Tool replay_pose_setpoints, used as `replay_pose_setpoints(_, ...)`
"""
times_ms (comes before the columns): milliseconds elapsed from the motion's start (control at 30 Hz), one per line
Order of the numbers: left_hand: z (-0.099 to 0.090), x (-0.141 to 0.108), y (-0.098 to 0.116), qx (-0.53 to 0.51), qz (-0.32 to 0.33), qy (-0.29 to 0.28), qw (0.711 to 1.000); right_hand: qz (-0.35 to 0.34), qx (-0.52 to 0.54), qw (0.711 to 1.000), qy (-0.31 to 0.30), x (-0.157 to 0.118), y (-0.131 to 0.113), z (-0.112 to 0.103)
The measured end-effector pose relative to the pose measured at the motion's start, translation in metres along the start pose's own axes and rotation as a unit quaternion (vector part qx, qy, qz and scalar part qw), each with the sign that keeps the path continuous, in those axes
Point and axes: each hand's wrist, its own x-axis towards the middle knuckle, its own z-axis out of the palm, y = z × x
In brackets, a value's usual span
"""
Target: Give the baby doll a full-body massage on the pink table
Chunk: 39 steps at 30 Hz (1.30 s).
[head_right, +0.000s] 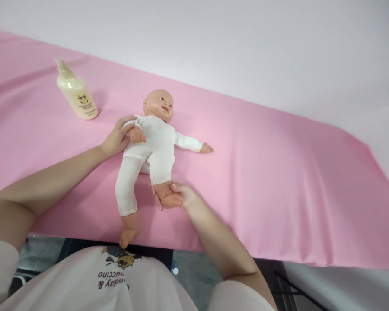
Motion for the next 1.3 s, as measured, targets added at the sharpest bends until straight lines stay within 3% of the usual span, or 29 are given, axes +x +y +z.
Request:
replay_pose_setpoints(67,0.000,0.001,0.005,0.015,-0.007,-0.020,1.000,-0.082,0.024,0.996,0.014,0.001,-0.003,0.006)
replay_pose_setpoints(133,0.000,0.001,0.007,0.032,-0.005,-0.039,0.999,-0.107,0.046,0.992,0.038,0.002,-0.007,0.014)
replay_pose_setpoints(333,-0.003,0.002,0.007,0.032,-0.005,-0.065,0.997,-0.074,0.062,0.991,0.093,0.006,-0.016,0.024)
replay_pose_setpoints(467,-0.004,0.003,0.007,0.018,-0.021,-0.063,0.998,-0.080,0.064,0.991,0.088,0.006,-0.015,0.024)
replay_pose_setpoints(700,-0.002,0.002,0.003,0.020,0.047,-0.063,0.997,-0.089,0.068,0.991,0.070,0.006,-0.014,0.025)
replay_pose_setpoints(833,-0.003,0.002,0.005,0.033,0.044,-0.045,0.997,-0.083,0.062,0.993,0.064,0.005,-0.010,0.024)
replay_pose_setpoints(1000,-0.007,0.001,0.006,0.011,-0.041,0.004,0.999,-0.005,0.052,0.996,-0.068,0.000,0.001,0.016)
replay_pose_setpoints(1100,-0.008,0.000,-0.001,-0.016,-0.070,0.043,0.996,0.011,0.011,0.995,-0.101,-0.002,0.003,0.017)
replay_pose_setpoints(1300,-0.006,-0.002,-0.018,-0.042,-0.106,0.057,0.992,0.036,-0.036,0.972,-0.227,-0.001,-0.005,0.022)
